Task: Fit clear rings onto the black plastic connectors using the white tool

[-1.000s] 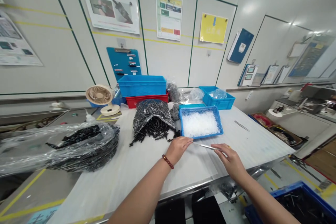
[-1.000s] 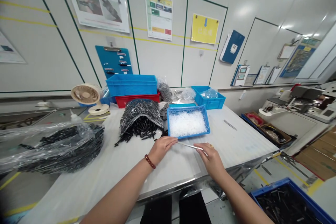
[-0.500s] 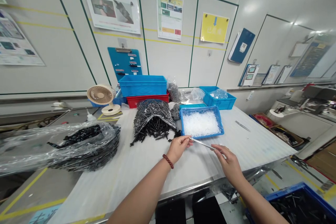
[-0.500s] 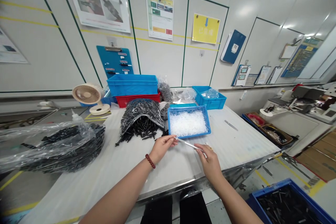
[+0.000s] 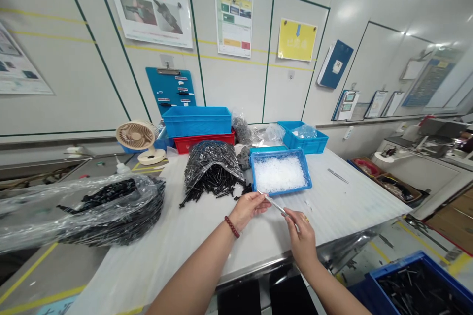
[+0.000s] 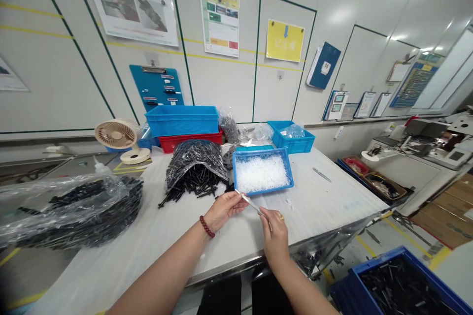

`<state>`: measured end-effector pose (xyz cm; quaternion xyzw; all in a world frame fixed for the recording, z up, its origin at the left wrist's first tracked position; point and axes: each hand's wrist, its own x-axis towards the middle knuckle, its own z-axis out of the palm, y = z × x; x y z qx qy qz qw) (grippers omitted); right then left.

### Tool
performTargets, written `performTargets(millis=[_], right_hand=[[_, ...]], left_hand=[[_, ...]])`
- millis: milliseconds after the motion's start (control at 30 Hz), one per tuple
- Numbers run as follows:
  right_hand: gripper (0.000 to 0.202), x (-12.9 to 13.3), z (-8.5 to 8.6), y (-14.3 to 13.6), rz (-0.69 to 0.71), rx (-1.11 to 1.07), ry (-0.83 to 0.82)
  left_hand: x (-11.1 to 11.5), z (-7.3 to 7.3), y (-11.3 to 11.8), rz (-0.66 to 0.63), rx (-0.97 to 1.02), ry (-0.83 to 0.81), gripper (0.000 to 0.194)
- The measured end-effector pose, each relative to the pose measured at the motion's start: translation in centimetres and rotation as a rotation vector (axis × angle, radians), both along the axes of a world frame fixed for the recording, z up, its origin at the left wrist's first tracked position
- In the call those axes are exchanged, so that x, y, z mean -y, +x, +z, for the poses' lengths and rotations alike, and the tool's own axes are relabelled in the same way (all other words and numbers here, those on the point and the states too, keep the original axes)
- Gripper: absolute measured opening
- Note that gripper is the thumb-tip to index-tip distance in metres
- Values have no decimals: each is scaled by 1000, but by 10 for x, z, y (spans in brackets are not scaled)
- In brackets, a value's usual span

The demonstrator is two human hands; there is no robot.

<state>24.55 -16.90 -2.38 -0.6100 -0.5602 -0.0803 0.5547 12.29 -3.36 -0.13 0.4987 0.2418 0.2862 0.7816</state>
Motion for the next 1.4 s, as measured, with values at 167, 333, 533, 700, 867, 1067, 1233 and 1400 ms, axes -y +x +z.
performTargets(millis=[167,333,533,700,867,1067,1233,1400], right_hand=[[29,-1,5,-7,70,-361,-139],[39,30,28,37,-70,-502,-190],[39,81,49,103,-346,-318,-423],[39,87,49,120,-370,-226,-620],[32,76,44,126,-364,-195,-641],[27,68,42,130,-332,-216,-661],[25,67,43,130,-295,-240,-656],[23,63,42,131,-265,-288,-644]], left_hand=[[4,2,-2,-111,12,14,45],[-1,1,-3,-104,9,23,51],[-3,0,-4,-50,52,31,47],[-2,1,-5,-61,26,41,45],[-4,1,-6,-62,30,40,46],[-5,-1,-5,-80,27,46,45],[-5,-1,-6,-86,25,54,43],[-4,0,-7,-87,22,54,46]])
